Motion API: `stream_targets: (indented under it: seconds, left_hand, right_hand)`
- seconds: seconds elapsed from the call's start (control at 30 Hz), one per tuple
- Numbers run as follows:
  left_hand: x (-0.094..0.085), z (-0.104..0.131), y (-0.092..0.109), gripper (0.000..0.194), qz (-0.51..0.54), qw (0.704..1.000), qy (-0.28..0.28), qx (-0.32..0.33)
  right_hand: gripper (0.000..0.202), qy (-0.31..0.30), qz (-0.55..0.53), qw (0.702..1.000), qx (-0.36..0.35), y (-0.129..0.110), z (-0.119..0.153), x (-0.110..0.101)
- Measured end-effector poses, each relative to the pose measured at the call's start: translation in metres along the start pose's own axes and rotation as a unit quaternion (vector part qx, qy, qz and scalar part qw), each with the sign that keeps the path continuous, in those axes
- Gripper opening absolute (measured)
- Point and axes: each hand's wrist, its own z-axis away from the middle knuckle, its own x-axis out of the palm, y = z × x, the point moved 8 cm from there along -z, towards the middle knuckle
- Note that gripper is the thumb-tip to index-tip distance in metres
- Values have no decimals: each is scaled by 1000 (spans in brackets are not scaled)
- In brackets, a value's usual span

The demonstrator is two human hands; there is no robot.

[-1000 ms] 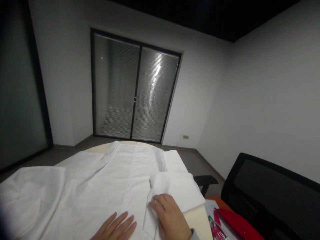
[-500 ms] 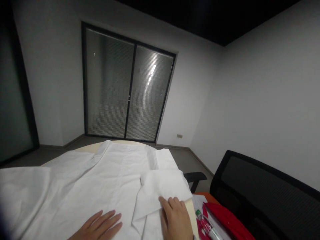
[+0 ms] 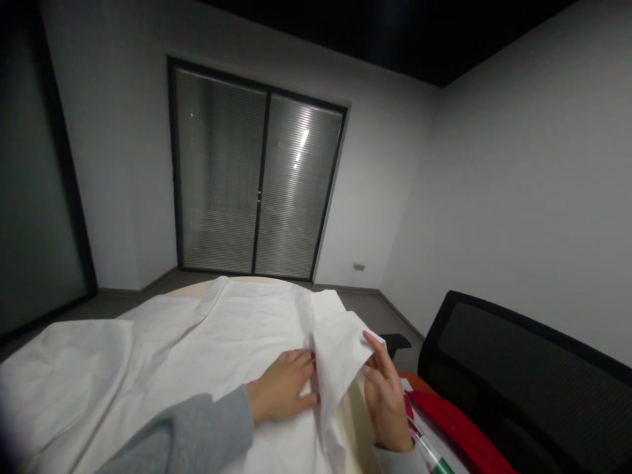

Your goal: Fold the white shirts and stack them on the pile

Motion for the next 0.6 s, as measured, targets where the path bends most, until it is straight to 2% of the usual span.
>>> stream_targets:
  seconds: [0.07, 0.1, 0.2, 0.27, 0.37, 0.43, 0.5, 0.6]
  left_hand:
    - [20, 2, 2, 77, 48, 999, 5, 24]
    - [28, 4, 1, 81, 68, 997, 5, 31]
    - [42, 9, -7, 83, 95, 995, 0, 39]
    - [43, 10, -10, 84, 99, 994, 1, 43]
    - [41, 10, -10, 83, 103, 994, -2, 46]
    - [41, 9, -9, 83, 105, 994, -3, 42]
    - [41, 9, -10, 82, 107, 994, -1, 36]
    - [41, 10, -11, 81, 105, 994, 6, 35]
  right_hand:
    - [60, 37, -123, 990, 58, -3, 2, 1]
    - [65, 61, -150, 983, 84, -3, 3, -2]
    - [83, 113, -148, 968, 170, 8, 2, -18]
    - [81, 116, -130, 957, 233, 22, -1, -27]
    - [66, 74, -98, 948, 293, 42, -12, -29]
    - [61, 81, -53, 965, 244, 41, -25, -32]
    - [62, 140, -3, 981, 136, 28, -38, -38]
    - [56, 210, 45, 977, 10, 3, -45, -35]
